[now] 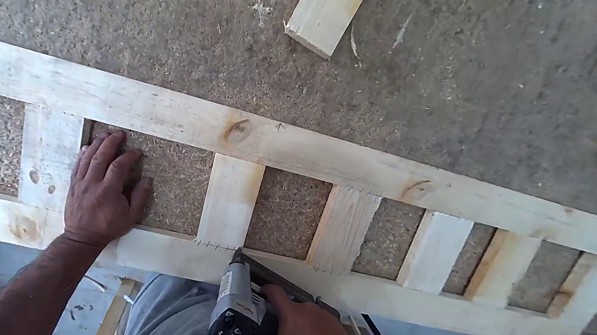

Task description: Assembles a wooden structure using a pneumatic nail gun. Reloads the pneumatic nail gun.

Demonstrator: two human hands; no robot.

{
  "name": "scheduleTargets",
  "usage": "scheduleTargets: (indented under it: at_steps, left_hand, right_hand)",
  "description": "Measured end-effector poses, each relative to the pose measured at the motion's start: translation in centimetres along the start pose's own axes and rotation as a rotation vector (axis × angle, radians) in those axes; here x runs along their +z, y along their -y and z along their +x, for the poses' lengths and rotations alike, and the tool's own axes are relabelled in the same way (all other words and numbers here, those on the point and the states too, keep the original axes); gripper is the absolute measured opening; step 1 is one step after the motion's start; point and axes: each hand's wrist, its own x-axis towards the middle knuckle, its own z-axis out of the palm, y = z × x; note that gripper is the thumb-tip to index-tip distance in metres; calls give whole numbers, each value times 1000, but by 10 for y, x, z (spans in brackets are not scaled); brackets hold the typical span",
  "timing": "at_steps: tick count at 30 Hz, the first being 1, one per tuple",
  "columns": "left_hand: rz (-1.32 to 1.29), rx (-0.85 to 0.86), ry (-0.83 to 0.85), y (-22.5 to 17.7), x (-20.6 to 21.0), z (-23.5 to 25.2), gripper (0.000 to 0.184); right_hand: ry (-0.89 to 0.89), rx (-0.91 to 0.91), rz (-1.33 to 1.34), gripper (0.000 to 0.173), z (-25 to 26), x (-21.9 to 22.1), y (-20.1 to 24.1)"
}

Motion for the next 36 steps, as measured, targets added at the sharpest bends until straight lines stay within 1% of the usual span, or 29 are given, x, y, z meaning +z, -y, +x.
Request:
scheduleTargets:
  at_steps: [2,4,5,7,9,11,13,16,18,23,27,30,33,36]
  left_hand:
    - [-9,-4,5,-1,-1,-3,53]
    - [-43,20,-23,-6,-6,-1,51]
    - [-75,42,-63,-10,-10,4,48]
    - [-136,85,-148,-22,-22,21,42]
    - [-198,118,-219,-34,-35,55,34]
    - [-230,144,-261,-39,-42,99,29]
    - [-224,154,-250,-35,-36,140,27]
    - [-106,70,-113,-21,-14,170,37]
    - [-62,47,-54,-20,-7,174,42]
    - [-80,34,-64,-21,-4,173,43]
    - [-76,29,-86,-22,-4,173,42]
    - [-67,20,-87,-23,-4,172,43]
    - [-68,21,-93,-23,-4,172,43]
    - [-67,14,-98,-24,-4,172,43]
  right_hand:
    - [-2,13,10,66,-2,3,-2]
    - [23,35,20,67,-10,-1,1]
    - [7,38,21,69,-16,-8,5]
    - [-81,5,43,74,-29,-28,19]
    - [-234,-74,80,71,-33,-54,36]
    - [-339,-121,116,61,-23,-79,54]
    - [-337,-112,151,59,-8,-95,68]
    - [-284,-61,112,62,11,-106,78]
    - [-271,-44,104,62,18,-109,79]
    - [-206,-16,123,62,22,-115,71]
    - [-90,46,168,71,20,-117,60]
    - [-56,68,173,64,18,-119,57]
    - [-41,55,168,65,18,-119,53]
    - [-22,55,173,59,17,-122,47]
